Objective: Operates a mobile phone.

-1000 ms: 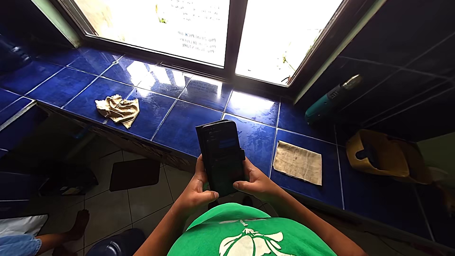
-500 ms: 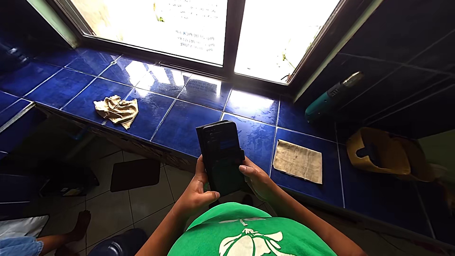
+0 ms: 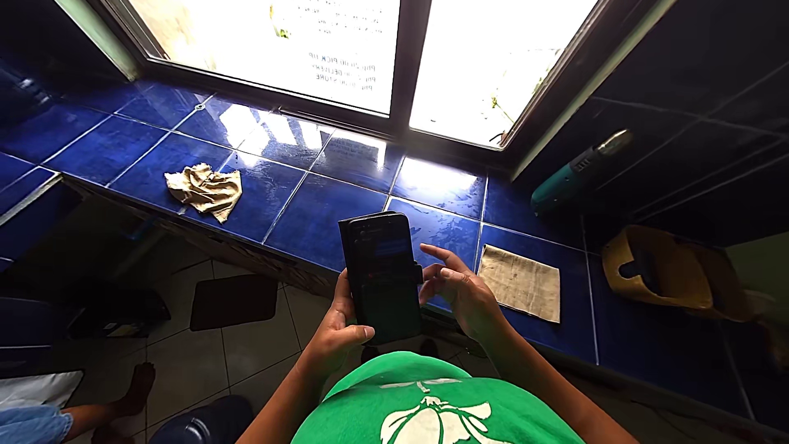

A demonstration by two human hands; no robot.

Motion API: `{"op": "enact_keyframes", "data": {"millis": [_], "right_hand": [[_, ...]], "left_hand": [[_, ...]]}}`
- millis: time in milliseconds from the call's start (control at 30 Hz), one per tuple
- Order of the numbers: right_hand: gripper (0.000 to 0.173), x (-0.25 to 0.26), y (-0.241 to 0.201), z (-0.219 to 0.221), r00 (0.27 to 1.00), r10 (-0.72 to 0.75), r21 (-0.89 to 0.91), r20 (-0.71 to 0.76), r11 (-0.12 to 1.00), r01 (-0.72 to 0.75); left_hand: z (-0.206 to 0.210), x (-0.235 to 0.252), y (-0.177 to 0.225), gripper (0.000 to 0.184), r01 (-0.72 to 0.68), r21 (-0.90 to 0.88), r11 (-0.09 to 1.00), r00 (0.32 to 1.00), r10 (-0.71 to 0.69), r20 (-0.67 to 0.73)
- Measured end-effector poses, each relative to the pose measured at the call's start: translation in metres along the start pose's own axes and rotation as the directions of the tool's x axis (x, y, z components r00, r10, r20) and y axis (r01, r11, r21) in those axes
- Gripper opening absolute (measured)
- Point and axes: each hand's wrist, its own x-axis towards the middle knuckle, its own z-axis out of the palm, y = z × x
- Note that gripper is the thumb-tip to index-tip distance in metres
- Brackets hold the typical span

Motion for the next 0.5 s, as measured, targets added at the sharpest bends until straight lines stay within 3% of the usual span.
{"op": "enact_keyframes", "data": {"millis": [100, 200, 267, 500], "right_hand": [[0.024, -0.004, -0.003, -0.011, 0.981, -0.058, -0.033, -0.186, 0.998, 0.052], [0.028, -0.008, -0.007, -0.014, 0.961, -0.071, -0.053, -0.266, 0.997, 0.059], [0.035, -0.01, -0.007, -0.014, 0.961, -0.082, -0.066, -0.263, 0.996, 0.067], [0.025, -0.011, -0.004, -0.012, 0.988, -0.12, -0.056, -0.093, 0.992, 0.115]], "left_hand": [[0.0, -0.002, 0.001, 0.091, -0.018, 0.0, 1.0, 1.0, 0.018, -0.01], [-0.002, -0.002, 0.001, 0.087, -0.023, -0.021, 1.0, 1.0, 0.022, -0.013], [-0.002, -0.002, 0.0, 0.085, -0.024, -0.03, 0.999, 1.0, 0.024, -0.003], [-0.002, 0.0, -0.001, 0.078, -0.02, -0.04, 0.999, 1.0, 0.021, 0.013]]}}
